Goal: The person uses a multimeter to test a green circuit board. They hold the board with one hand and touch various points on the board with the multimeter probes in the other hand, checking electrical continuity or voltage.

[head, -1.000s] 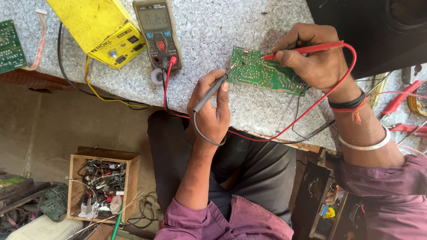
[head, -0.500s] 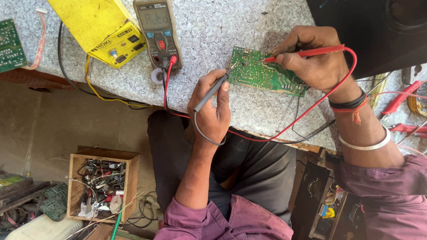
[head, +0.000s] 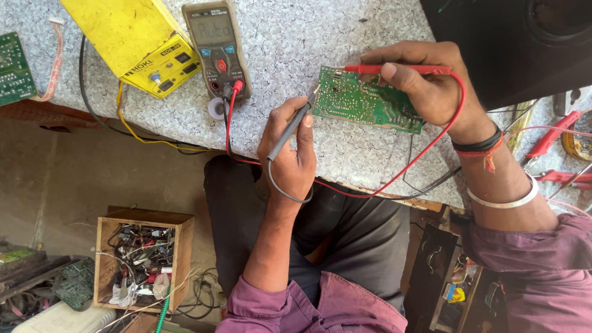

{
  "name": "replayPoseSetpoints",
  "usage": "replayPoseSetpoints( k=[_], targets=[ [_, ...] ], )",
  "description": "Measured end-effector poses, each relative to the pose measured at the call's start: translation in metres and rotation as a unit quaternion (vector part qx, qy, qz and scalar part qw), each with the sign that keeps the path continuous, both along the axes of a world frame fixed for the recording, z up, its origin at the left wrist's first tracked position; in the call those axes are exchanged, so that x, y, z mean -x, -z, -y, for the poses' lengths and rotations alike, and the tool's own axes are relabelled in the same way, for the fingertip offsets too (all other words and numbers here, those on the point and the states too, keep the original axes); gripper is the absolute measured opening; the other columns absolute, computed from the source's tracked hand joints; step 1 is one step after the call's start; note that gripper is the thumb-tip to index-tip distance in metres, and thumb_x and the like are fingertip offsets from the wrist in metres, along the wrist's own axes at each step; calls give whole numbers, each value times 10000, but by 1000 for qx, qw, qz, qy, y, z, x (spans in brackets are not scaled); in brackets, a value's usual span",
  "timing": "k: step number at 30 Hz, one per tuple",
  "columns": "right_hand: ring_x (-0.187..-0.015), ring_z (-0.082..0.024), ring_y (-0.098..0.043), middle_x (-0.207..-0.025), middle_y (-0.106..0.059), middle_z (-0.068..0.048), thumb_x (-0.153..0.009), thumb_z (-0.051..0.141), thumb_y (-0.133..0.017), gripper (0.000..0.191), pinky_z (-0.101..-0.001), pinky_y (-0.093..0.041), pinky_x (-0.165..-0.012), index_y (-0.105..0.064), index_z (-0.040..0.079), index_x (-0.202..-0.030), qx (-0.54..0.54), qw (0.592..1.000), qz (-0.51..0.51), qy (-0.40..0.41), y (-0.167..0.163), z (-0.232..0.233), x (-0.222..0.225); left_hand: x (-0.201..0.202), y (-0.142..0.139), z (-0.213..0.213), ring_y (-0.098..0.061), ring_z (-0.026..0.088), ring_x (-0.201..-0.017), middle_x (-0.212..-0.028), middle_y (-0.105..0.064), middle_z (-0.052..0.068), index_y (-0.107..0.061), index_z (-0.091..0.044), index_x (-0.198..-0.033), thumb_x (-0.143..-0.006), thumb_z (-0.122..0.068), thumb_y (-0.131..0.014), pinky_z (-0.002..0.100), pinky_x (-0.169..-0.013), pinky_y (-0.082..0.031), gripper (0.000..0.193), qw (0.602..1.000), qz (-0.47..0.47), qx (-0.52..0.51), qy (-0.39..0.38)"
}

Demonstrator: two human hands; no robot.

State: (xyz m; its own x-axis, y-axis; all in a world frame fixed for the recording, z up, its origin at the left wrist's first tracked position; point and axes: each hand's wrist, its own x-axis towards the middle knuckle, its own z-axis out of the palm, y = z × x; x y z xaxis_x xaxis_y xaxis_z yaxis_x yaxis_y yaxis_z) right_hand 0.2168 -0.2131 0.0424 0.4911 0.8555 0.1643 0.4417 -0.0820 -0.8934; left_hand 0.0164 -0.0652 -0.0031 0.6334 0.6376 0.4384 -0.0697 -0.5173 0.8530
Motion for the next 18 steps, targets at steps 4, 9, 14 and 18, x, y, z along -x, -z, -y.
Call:
replayPoseSetpoints(
  k=[4, 9, 14, 18],
  targets=[
    [-1060, -139, -708, -1156, -758, -105, -1116, 253, -634, 306, -260, -556, -915, -717, 20, -1296, 1, 1000, 15, -22, -2, -1, 4, 1, -1, 1, -729, 297, -1101, -1179, -701, 139, -616, -13, -1256, -1080, -64, -617, 379, -963, -579, 183, 1000, -4, -18, -6],
    [-979, -139, -694, -1098, -744, -103, -1091, 199, -655, 284, -259, -544, -854, -708, 25, -1309, -2, 999, 22, -34, 0, -4, 3, 0, -4, 0, -732, 301, -1129, -1195, -709, 145, -633, -12, -1248, -1074, -59, -620, 385, -980, -590, 180, 1000, -1, -23, 2],
    [-968, -140, -684, -1078, -737, -103, -1087, 183, -668, 275, -260, -533, -844, -711, 29, -1310, -2, 999, 33, -38, 3, -3, 3, 0, -6, 0, -731, 301, -1152, -1207, -711, 143, -638, -18, -1252, -1071, -50, -624, 384, -992, -595, 184, 1000, 0, -22, 5],
    [-944, -138, -669, -1053, -733, -101, -1078, 185, -671, 284, -262, -523, -829, -711, 31, -1313, 3, 998, 38, -42, 3, -2, 3, -1, -5, 0, -723, 302, -1182, -1231, -708, 131, -635, -34, -1271, -1079, -45, -624, 386, -1019, -593, 193, 999, 7, -36, 9]
  ],
)
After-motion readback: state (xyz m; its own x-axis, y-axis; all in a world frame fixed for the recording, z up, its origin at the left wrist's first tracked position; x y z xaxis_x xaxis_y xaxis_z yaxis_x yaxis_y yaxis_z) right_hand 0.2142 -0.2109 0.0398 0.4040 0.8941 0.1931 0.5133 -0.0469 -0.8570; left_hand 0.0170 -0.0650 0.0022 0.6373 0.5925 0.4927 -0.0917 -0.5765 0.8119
